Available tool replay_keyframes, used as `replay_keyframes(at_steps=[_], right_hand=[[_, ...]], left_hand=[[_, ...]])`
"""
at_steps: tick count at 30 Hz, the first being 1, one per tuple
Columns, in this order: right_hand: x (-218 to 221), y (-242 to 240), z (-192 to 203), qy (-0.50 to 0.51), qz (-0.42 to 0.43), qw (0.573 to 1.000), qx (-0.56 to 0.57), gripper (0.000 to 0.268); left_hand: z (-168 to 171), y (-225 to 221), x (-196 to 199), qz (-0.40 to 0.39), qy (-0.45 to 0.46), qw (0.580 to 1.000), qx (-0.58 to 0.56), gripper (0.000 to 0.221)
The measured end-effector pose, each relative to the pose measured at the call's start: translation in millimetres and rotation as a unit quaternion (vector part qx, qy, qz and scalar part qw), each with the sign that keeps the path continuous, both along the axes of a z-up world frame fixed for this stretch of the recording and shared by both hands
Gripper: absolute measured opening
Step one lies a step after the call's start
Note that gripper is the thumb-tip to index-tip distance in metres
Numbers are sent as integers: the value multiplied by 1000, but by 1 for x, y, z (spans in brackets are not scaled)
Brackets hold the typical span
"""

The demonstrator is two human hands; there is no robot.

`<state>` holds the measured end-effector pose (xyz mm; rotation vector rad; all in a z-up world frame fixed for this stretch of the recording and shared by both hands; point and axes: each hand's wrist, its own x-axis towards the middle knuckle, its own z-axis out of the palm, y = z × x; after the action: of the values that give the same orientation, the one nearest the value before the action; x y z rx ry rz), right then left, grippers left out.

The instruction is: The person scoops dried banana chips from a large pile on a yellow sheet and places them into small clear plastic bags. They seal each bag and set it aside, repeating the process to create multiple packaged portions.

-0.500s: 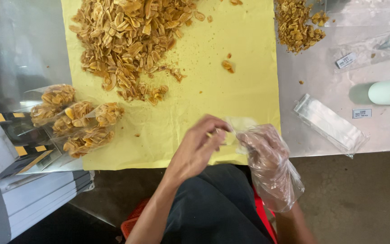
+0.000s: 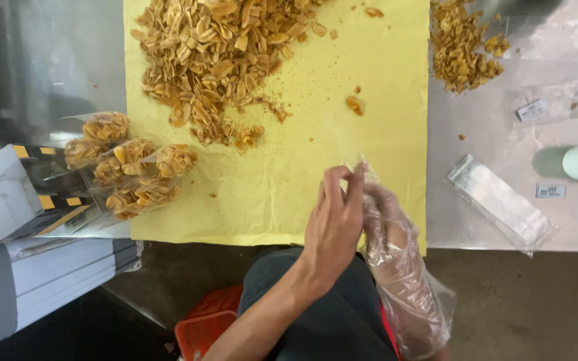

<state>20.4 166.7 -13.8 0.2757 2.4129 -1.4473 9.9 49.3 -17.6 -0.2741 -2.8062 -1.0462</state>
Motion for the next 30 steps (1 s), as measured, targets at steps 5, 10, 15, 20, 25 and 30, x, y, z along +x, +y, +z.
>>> replay_keyframes(at_steps=[5, 10, 15, 20, 25, 30], right_hand=[[-14, 14, -7, 275, 86, 957, -28, 31], [-14, 23, -1, 310, 107, 944, -16, 28], [-25, 23, -4, 301, 52, 952, -15, 25], [-32, 20, -7, 258, 66, 963, -27, 23], [-24, 13, -1, 266, 46, 962, -40, 21], [-44, -2, -21, 265, 68, 962, 12, 19]], left_hand=[[-10, 10, 15, -22, 47, 997, 63, 29], [-14, 8, 17, -107, 86, 983, 125, 17], [-18, 5, 12, -141, 50, 983, 107, 17], [-33, 6, 18, -138, 71, 982, 103, 16], [-37, 16, 19, -175, 63, 977, 100, 16], [-38, 10, 31, -160, 125, 979, 29, 19]])
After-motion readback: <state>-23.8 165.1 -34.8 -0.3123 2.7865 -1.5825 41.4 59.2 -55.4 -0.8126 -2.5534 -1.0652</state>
